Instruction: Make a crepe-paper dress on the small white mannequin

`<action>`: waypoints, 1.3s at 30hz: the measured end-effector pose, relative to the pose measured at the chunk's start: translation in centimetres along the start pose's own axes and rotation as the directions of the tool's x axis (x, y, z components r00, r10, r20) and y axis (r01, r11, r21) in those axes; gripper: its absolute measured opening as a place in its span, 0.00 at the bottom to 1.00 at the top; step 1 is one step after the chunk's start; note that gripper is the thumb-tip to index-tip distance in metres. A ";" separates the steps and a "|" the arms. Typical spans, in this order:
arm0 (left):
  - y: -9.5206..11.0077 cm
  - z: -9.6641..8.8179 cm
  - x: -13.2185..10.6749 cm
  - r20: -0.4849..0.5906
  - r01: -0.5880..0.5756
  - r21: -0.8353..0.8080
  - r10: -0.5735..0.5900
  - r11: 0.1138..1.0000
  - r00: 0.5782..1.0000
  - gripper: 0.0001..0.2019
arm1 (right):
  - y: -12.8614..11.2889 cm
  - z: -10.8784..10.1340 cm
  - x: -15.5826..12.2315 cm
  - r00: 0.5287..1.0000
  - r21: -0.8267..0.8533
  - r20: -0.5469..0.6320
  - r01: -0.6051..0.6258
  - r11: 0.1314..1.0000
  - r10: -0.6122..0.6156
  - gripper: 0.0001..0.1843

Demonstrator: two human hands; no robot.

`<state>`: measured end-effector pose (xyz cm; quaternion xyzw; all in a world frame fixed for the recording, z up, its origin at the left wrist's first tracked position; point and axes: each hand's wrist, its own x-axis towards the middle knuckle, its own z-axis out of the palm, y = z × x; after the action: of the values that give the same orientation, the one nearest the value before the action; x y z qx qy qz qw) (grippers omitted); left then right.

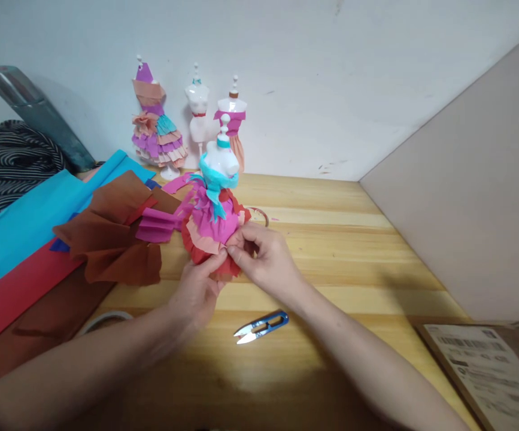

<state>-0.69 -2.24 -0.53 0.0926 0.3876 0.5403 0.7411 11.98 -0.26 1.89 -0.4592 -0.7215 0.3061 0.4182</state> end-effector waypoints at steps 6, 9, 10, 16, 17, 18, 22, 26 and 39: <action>0.6 -0.3 0.0 0.036 0.055 -0.007 -0.055 0.998 0.998 0.19 | -0.1 -0.1 0.1 0.999 0.058 0.034 -0.029 0.998 0.027 0.09; 0.7 -0.4 0.3 0.064 0.043 -0.017 -0.042 0.999 0.997 0.18 | 0.0 -0.3 -0.1 0.998 0.126 -0.015 -0.061 0.990 0.063 0.04; 0.7 -0.5 0.4 0.066 0.045 -0.020 -0.044 0.999 0.997 0.18 | 0.2 -0.4 -0.3 0.993 0.158 -0.087 -0.069 0.985 0.083 0.03; 0.8 -0.4 0.6 0.031 0.081 -0.024 -0.080 0.996 0.996 0.15 | 3.0 -0.2 -2.4 0.837 0.543 -0.313 -0.229 0.808 0.448 0.11; 0.8 -0.4 0.7 0.037 0.087 -0.016 -0.087 0.996 0.996 0.15 | 3.3 0.0 -2.8 0.813 0.607 -0.243 -0.298 0.737 0.529 0.14; 0.8 -0.4 0.7 0.044 0.093 0.000 -0.093 0.996 0.995 0.14 | 3.5 0.2 -3.2 0.788 0.657 -0.167 -0.359 0.663 0.592 0.16; 0.7 -0.6 0.9 0.064 0.071 0.052 -0.075 0.996 0.995 0.13 | 3.3 1.3 -3.5 0.745 0.769 0.120 -0.488 0.413 0.656 0.17; 0.6 -0.6 1.0 0.018 0.028 0.046 -0.028 0.999 0.999 0.14 | 3.2 1.6 -3.1 0.731 0.824 0.273 -0.513 0.240 0.626 0.19; 0.5 -1.0 1.6 -0.027 -0.095 0.169 0.101 0.981 0.994 0.21 | 3.7 2.0 -2.1 0.737 0.873 0.314 -0.472 0.123 0.599 0.16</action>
<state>-1.53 -0.95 -1.73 0.1641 0.4399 0.5433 0.6960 12.25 -0.86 -2.77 -0.3861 -0.1803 0.7542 0.4996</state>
